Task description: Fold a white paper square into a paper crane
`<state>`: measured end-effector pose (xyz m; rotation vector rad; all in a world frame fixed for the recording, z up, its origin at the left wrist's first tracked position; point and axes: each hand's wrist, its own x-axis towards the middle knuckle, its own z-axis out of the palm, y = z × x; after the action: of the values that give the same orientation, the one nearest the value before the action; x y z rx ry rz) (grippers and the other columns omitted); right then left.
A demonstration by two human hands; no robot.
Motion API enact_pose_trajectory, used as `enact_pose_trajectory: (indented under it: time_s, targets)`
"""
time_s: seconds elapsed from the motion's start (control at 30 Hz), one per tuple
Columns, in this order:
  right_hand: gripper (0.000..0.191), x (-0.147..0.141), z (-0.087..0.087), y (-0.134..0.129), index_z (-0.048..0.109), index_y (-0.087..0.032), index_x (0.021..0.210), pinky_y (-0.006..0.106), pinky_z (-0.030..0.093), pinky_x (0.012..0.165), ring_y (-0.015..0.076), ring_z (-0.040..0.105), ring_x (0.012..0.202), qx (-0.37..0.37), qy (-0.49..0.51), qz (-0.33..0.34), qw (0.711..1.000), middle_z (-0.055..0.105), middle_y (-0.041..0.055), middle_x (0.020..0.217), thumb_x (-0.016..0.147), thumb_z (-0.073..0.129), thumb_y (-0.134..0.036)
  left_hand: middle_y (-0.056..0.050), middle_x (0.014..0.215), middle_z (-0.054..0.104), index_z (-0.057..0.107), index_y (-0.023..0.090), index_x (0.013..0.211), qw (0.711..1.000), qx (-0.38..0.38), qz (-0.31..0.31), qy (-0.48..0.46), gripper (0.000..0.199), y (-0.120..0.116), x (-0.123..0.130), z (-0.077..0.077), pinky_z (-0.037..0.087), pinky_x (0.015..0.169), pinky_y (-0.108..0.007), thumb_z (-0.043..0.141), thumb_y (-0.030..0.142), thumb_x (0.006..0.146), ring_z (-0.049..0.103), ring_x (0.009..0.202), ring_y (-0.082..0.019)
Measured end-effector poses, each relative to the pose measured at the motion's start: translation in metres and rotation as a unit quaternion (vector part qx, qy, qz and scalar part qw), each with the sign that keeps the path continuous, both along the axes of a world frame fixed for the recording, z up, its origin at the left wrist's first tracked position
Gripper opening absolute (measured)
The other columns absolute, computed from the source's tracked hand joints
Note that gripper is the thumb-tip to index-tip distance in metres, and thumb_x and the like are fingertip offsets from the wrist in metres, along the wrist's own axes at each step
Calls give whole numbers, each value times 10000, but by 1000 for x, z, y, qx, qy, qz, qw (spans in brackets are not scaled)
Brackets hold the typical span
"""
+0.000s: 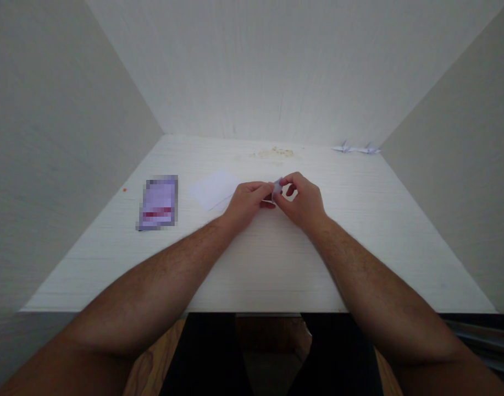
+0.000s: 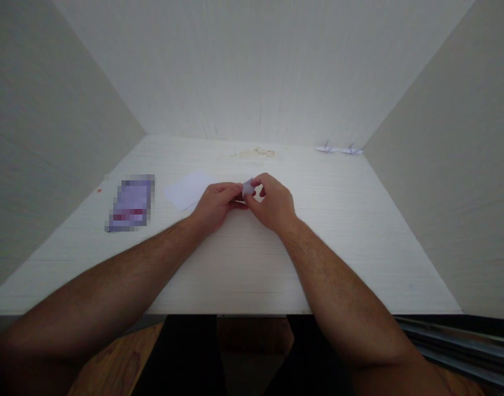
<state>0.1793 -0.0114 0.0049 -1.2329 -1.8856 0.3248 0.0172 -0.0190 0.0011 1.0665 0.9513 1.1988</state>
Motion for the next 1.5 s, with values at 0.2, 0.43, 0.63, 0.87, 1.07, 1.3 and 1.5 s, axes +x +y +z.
enact_pose_trajectory:
  time_s: [0.2, 0.43, 0.63, 0.87, 1.07, 1.3, 1.5]
  targets:
    - [171, 1, -1, 1, 626, -245, 928, 334, 457, 686, 156, 599, 716, 14, -1, 10, 1000, 689, -5, 864, 795, 716, -303, -68, 795, 742, 762, 124, 769, 999, -22, 3, -33, 212, -1, 1, 3, 590, 768, -355, 816, 312, 687, 701, 756, -175]
    - [168, 1, -4, 3, 640, -233, 941, 321, 455, 675, 142, 558, 700, 58, 1, 4, 998, 696, 21, 951, 805, 719, -293, -76, 805, 747, 773, 112, 827, 998, -34, 4, -46, 263, -1, 1, 2, 584, 830, -381, 841, 307, 664, 711, 774, -182]
    - [106, 1, 0, 0, 621, -230, 908, 330, 442, 699, 153, 564, 711, 42, -41, -9, 998, 697, 16, 890, 816, 670, -247, -82, 879, 764, 781, 127, 882, 997, -25, -9, -68, 297, -1, 2, 2, 599, 820, -383, 868, 313, 668, 721, 804, -189]
    - [162, 0, 2, -1, 592, -232, 971, 328, 447, 693, 162, 594, 729, 21, -48, -18, 998, 707, 20, 896, 819, 646, -219, -87, 966, 773, 784, 138, 924, 997, -24, -7, -77, 331, -1, 1, 1, 594, 879, -419, 889, 291, 650, 725, 862, -200]
    - [215, 0, 1, -1, 575, -230, 1038, 331, 481, 704, 162, 627, 729, 11, -25, -7, 1000, 731, 26, 906, 828, 618, -208, -80, 994, 778, 769, 167, 966, 996, -22, -24, -88, 336, -1, -1, 0, 587, 897, -427, 878, 277, 667, 731, 904, -210]
    - [223, 2, -5, 5, 609, -228, 989, 293, 497, 639, 129, 635, 666, -27, 95, 37, 994, 734, -5, 859, 774, 618, -167, -45, 896, 759, 730, 152, 1011, 994, -51, -23, -95, 317, -1, -4, 8, 604, 761, -340, 771, 203, 700, 721, 778, -167]
    - [190, 1, -6, 9, 629, -225, 956, 280, 486, 608, 131, 628, 676, -57, 144, 46, 987, 709, -14, 811, 772, 639, -178, -54, 899, 749, 706, 136, 1052, 993, -72, -27, -94, 336, -1, -5, 12, 617, 707, -334, 686, 183, 720, 723, 762, -174]
